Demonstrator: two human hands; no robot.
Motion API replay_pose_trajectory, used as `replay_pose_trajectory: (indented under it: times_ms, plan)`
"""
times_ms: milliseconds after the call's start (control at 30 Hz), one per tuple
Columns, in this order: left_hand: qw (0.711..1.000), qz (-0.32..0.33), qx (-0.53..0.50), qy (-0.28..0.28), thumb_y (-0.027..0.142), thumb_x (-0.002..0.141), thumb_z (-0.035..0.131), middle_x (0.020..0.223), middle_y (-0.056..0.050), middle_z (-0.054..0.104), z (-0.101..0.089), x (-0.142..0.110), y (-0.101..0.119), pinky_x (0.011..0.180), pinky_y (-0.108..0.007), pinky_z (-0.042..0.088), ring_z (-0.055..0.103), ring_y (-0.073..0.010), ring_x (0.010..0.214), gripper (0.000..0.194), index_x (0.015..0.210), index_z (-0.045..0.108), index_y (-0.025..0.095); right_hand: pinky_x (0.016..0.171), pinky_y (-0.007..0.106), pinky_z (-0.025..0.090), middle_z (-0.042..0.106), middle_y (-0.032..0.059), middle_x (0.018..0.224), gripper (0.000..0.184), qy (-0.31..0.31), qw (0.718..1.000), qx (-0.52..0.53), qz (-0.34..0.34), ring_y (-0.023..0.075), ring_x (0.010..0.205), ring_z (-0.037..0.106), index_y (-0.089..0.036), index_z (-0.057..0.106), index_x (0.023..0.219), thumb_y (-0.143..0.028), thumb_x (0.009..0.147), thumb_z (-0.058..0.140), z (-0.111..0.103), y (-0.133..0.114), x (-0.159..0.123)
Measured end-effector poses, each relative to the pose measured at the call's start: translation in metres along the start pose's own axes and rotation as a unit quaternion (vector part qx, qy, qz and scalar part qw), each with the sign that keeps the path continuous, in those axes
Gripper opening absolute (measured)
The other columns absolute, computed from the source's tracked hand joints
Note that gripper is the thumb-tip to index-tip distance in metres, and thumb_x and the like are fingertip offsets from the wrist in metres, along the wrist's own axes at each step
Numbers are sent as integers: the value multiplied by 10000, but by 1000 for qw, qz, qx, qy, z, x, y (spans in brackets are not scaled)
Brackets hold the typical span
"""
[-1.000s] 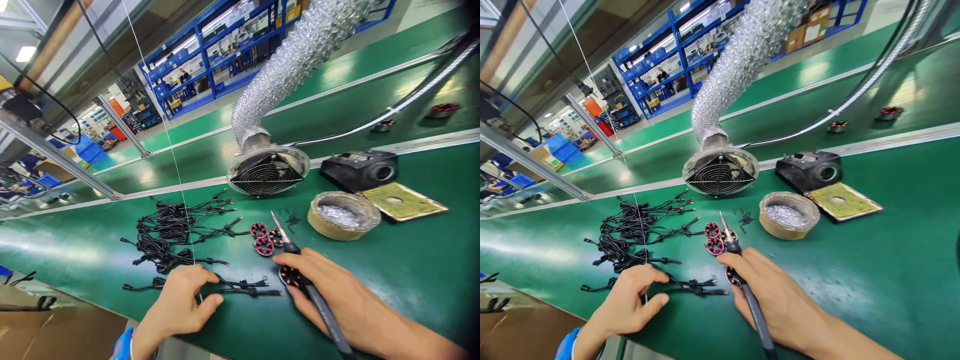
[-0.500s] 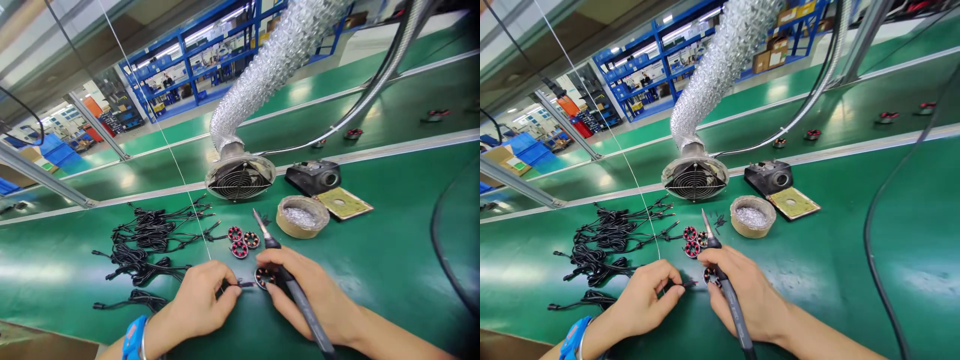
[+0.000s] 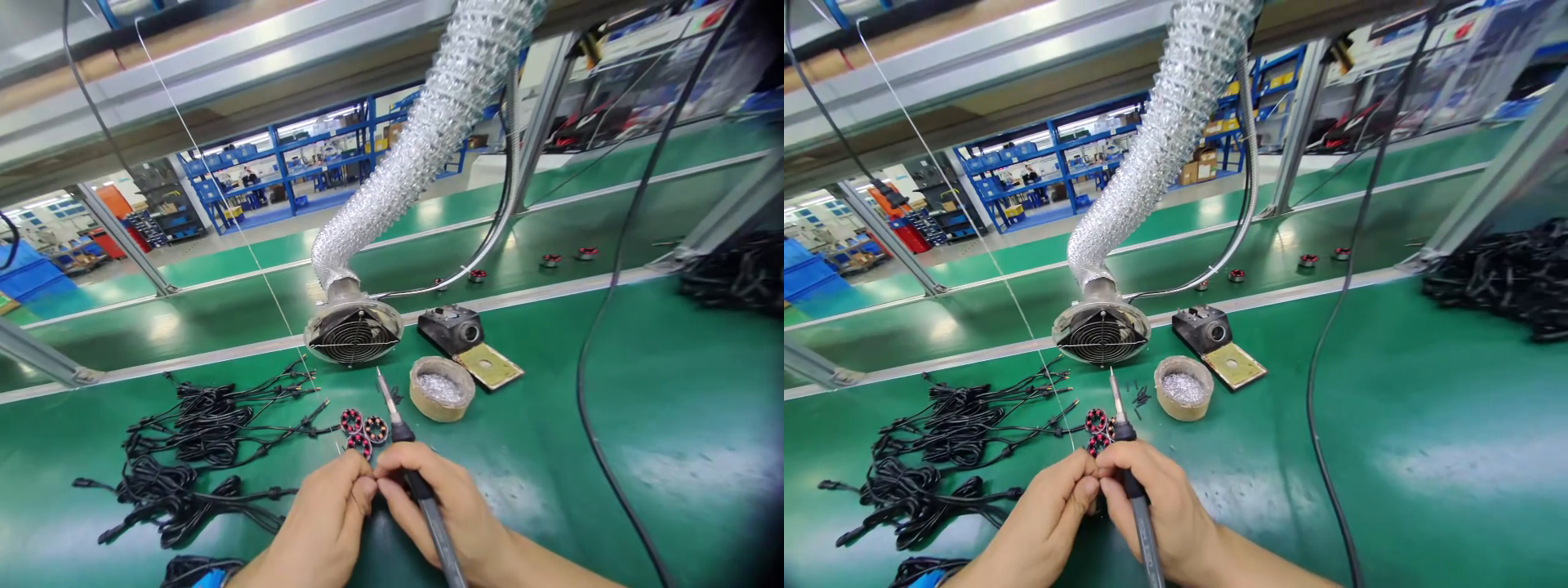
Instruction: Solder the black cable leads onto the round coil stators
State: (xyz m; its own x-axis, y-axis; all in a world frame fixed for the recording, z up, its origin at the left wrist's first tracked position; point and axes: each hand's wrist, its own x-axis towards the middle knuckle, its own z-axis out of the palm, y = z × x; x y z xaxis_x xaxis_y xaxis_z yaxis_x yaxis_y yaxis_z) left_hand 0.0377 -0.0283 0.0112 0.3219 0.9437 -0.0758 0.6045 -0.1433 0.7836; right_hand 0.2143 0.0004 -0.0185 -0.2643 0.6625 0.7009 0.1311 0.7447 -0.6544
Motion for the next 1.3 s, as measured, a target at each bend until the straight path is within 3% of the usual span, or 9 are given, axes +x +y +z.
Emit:
replay_pose_trajectory:
  times_ms: [133,333,567,733,867,1000,1167,1300]
  plan:
    - [997,-15,-82,2,526,1011,271,609,20,492,8,3,-10,626,-265,343,464,-143,606,456,717,420,212,547,169,541,642,-15,786,189,-10,999,14,33,96,565,621,-236,531,1023,-124,871,534,4,0,1]
    - [982,-27,-185,-2,596,965,392,697,50,417,12,1,-18,605,-248,300,362,-123,639,396,911,453,209,565,173,552,608,-29,742,200,-12,995,18,93,101,579,614,-239,506,1066,-148,890,536,11,3,-4]
    - [949,-53,-310,4,622,960,363,663,70,294,16,2,-29,547,-237,263,261,-111,587,425,822,367,220,535,160,542,625,-42,717,200,-31,995,17,91,96,530,606,-250,469,1040,-142,891,547,19,2,-16]
    - [992,-59,-110,-3,463,1007,303,743,19,442,3,5,-22,637,-272,326,393,-148,685,323,817,390,217,617,239,567,658,-6,770,229,-35,999,-5,11,140,620,646,-250,544,1002,-90,839,570,18,1,-14]
    - [997,-65,14,-37,271,950,388,776,-12,552,4,5,-19,628,-291,342,475,-178,670,94,868,383,227,777,332,586,715,91,1004,351,-37,995,-21,-85,196,826,699,-212,537,1121,-24,826,566,18,0,-10]
    - [994,-58,78,-55,207,931,392,783,-28,603,6,5,-12,614,-296,346,538,-202,663,34,908,403,229,665,294,567,708,70,869,334,-51,992,-33,-109,172,719,653,-191,560,1123,9,858,516,15,3,-4]
    - [989,-69,122,-36,265,969,374,876,-32,604,-6,6,0,675,-296,343,533,-198,759,133,853,427,227,587,234,530,659,15,768,247,-52,997,-56,-12,139,628,612,-225,579,1056,-52,887,534,-1,14,5]
    - [993,-96,-27,-67,308,970,405,775,-3,590,-8,9,-7,687,-271,360,519,-161,735,182,823,447,211,558,171,537,700,-20,808,237,-91,986,54,129,107,615,659,-253,546,1106,-120,912,575,-4,22,1]
